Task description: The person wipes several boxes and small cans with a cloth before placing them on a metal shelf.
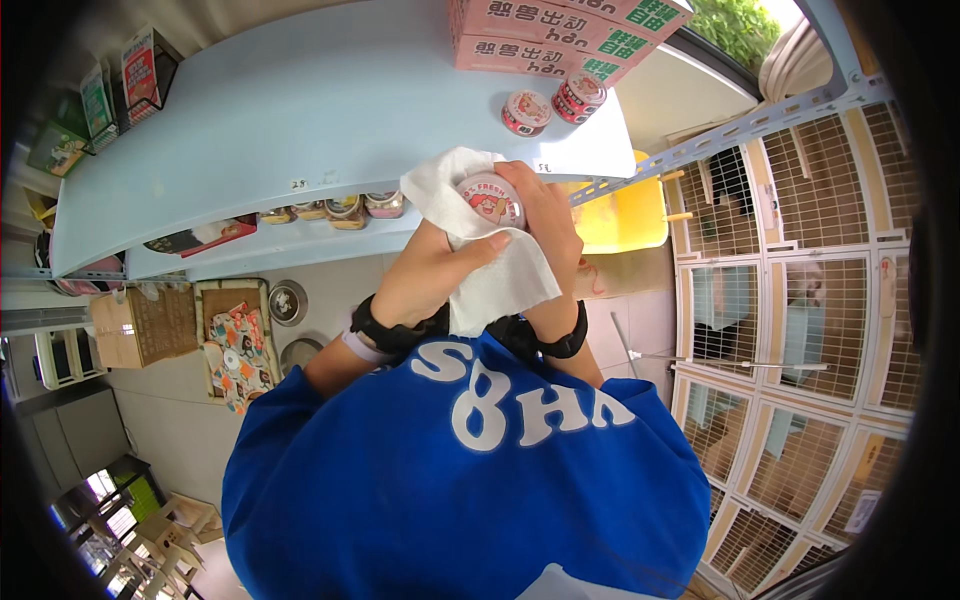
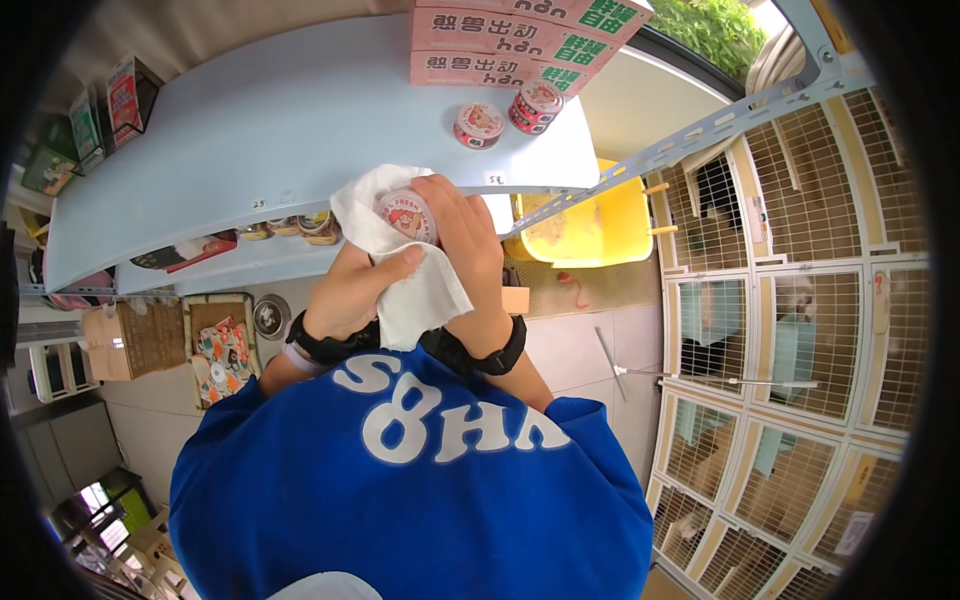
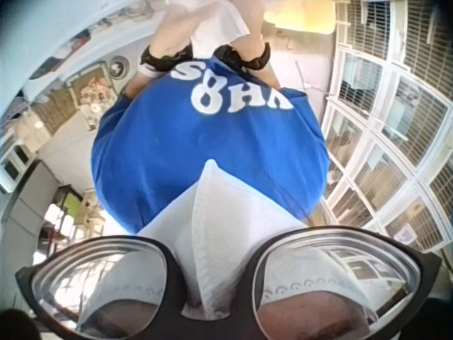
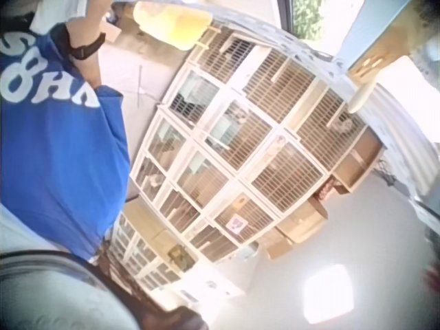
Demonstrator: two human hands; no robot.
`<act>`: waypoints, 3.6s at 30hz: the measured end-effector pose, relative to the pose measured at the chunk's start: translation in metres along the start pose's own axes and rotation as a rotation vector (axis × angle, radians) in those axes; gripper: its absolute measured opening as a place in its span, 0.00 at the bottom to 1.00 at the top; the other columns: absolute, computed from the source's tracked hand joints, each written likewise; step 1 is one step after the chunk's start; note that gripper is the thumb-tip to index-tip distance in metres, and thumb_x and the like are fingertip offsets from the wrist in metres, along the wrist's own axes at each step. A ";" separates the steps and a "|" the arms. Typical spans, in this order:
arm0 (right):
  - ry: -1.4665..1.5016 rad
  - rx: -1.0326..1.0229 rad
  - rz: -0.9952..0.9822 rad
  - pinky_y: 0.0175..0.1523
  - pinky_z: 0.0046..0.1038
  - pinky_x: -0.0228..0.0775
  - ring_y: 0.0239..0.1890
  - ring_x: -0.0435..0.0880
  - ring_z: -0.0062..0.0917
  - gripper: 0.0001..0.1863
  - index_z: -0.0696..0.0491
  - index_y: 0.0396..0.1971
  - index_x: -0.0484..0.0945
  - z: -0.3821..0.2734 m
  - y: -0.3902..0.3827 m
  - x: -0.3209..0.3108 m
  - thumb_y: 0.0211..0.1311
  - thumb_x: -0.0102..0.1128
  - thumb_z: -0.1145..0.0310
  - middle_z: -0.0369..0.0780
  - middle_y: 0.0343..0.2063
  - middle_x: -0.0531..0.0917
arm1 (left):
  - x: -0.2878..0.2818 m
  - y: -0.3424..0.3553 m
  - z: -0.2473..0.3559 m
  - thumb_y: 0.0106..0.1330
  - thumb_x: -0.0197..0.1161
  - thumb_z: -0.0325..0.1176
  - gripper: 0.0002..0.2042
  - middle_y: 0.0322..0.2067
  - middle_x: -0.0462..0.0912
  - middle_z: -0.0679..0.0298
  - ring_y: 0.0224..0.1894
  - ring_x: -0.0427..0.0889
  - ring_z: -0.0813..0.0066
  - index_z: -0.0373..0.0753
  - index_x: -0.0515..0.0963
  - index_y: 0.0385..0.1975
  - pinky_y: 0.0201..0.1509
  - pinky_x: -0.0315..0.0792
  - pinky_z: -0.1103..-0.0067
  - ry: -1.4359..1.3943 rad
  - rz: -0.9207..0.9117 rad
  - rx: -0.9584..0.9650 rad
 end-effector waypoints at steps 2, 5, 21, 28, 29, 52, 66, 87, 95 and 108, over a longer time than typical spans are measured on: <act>-0.024 -0.053 0.003 0.39 0.28 0.69 0.32 0.74 0.37 0.24 0.60 0.45 0.72 -0.003 -0.003 0.002 0.43 0.62 0.72 0.48 0.41 0.77 | 0.001 0.004 0.000 0.61 0.59 0.27 0.22 0.47 0.71 0.62 0.50 0.71 0.75 0.34 0.62 0.54 0.53 0.67 0.80 -0.013 0.011 0.008; 0.424 0.296 0.076 0.37 0.27 0.68 0.31 0.73 0.35 0.23 0.61 0.45 0.72 -0.003 -0.015 0.011 0.44 0.60 0.74 0.47 0.35 0.77 | 0.002 0.012 -0.002 0.63 0.58 0.29 0.18 0.44 0.73 0.63 0.46 0.73 0.77 0.34 0.65 0.51 0.48 0.68 0.82 0.056 0.030 0.161; -0.022 -0.039 0.072 0.37 0.29 0.68 0.32 0.73 0.35 0.27 0.60 0.46 0.72 -0.008 -0.012 -0.009 0.41 0.64 0.70 0.48 0.45 0.76 | 0.005 -0.018 -0.011 0.63 0.57 0.25 0.25 0.52 0.68 0.60 0.53 0.70 0.73 0.35 0.56 0.59 0.54 0.69 0.78 -0.188 -0.030 -0.071; 0.097 -0.075 -0.073 0.43 0.27 0.69 0.36 0.73 0.33 0.24 0.59 0.45 0.72 -0.029 -0.014 0.001 0.42 0.58 0.77 0.44 0.48 0.76 | -0.004 -0.022 -0.016 0.60 0.58 0.22 0.27 0.53 0.67 0.60 0.54 0.69 0.72 0.37 0.57 0.59 0.56 0.67 0.75 0.033 0.079 0.112; 0.103 -0.078 -0.077 0.43 0.27 0.69 0.36 0.73 0.33 0.24 0.59 0.45 0.72 -0.029 -0.014 0.003 0.42 0.58 0.77 0.44 0.48 0.76 | -0.011 -0.023 -0.018 0.61 0.58 0.24 0.26 0.52 0.68 0.61 0.54 0.69 0.72 0.37 0.57 0.58 0.55 0.67 0.76 0.118 0.094 0.201; 0.210 0.083 0.051 0.40 0.27 0.67 0.35 0.73 0.32 0.26 0.59 0.47 0.70 -0.012 -0.029 0.015 0.43 0.64 0.73 0.44 0.46 0.77 | -0.006 -0.028 -0.005 0.64 0.57 0.28 0.23 0.49 0.70 0.62 0.49 0.71 0.78 0.34 0.59 0.58 0.52 0.67 0.81 0.282 0.062 0.252; 0.215 0.193 -0.037 0.35 0.24 0.68 0.30 0.72 0.28 0.28 0.62 0.47 0.71 -0.004 -0.043 0.016 0.40 0.66 0.75 0.42 0.31 0.75 | -0.025 -0.020 -0.028 0.65 0.52 0.26 0.20 0.49 0.72 0.60 0.52 0.71 0.72 0.33 0.62 0.56 0.54 0.67 0.78 0.130 0.219 0.063; 0.119 0.242 0.011 0.49 0.29 0.65 0.47 0.68 0.33 0.28 0.52 0.46 0.76 -0.008 -0.050 0.013 0.38 0.70 0.70 0.42 0.45 0.76 | -0.025 -0.014 -0.020 0.59 0.61 0.27 0.23 0.47 0.73 0.60 0.48 0.75 0.73 0.35 0.63 0.54 0.51 0.71 0.78 -0.046 -0.002 -0.080; 0.115 0.238 -0.018 0.49 0.30 0.64 0.47 0.67 0.33 0.28 0.52 0.46 0.76 0.004 -0.053 0.010 0.37 0.71 0.70 0.42 0.44 0.75 | -0.025 -0.010 -0.020 0.57 0.62 0.27 0.20 0.43 0.75 0.62 0.45 0.74 0.77 0.33 0.68 0.49 0.47 0.70 0.81 0.302 0.023 -0.021; 0.112 0.181 -0.086 0.45 0.31 0.63 0.39 0.72 0.34 0.28 0.56 0.41 0.77 0.006 -0.051 0.004 0.33 0.71 0.65 0.43 0.34 0.75 | -0.035 -0.007 -0.025 0.57 0.61 0.38 0.13 0.22 0.81 0.61 0.25 0.79 0.75 0.32 0.78 0.30 0.28 0.70 0.80 0.657 0.207 0.127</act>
Point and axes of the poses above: each hand's wrist, its own y-axis towards the middle knuckle, its own x-axis out of the palm, z = x × y, the point moved 2 cm from there along y, towards the middle knuckle
